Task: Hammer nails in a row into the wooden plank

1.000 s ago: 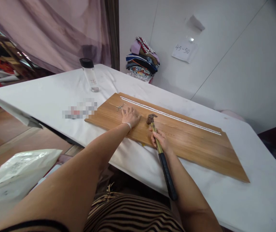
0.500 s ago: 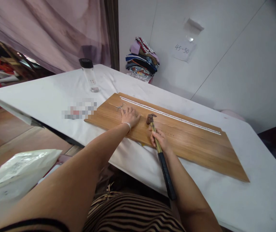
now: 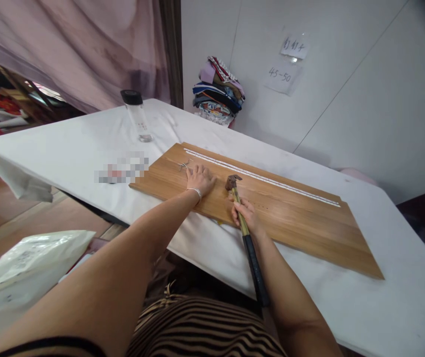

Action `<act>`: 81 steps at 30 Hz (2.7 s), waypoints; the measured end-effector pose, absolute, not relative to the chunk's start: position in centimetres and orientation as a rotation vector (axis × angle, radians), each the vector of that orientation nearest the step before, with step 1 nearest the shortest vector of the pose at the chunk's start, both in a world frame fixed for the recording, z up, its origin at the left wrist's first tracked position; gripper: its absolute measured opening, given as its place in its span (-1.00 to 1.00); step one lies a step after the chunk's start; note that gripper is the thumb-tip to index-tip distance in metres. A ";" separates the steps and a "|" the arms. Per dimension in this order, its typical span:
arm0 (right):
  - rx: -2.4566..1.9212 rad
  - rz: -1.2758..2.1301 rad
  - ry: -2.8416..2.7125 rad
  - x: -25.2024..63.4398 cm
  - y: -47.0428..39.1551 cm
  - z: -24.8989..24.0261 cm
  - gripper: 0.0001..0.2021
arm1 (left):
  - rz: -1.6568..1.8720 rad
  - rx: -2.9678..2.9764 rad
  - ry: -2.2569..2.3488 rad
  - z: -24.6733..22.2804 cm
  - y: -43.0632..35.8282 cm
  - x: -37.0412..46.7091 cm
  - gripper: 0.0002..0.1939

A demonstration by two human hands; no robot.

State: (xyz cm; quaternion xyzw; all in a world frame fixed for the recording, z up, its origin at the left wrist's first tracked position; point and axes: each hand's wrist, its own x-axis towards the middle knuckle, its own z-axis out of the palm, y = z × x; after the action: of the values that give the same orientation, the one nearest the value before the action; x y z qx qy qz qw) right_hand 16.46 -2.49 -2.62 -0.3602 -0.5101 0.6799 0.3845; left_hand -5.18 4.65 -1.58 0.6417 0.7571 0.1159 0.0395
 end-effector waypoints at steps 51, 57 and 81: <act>-0.943 1.741 -1.292 16.4 -2.6 -2.1 -0.52 | 0.339 1.957 2.316 -1.5 4.6 -5.1 -0.42; -0.958 1.735 -1.293 16.3 -2.8 -1.9 -0.52 | 0.357 1.955 2.303 -1.5 4.6 -5.1 -0.41; -0.942 1.725 -1.296 16.4 -2.6 -2.3 -0.53 | 0.373 1.957 2.309 -1.6 4.7 -5.1 -0.43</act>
State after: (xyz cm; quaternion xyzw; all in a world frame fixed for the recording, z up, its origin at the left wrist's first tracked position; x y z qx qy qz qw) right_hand 16.41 -2.62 -2.30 -0.3693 -0.5084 0.6767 0.3837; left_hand -5.14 4.66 -1.60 0.6411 0.7563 0.1222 0.0461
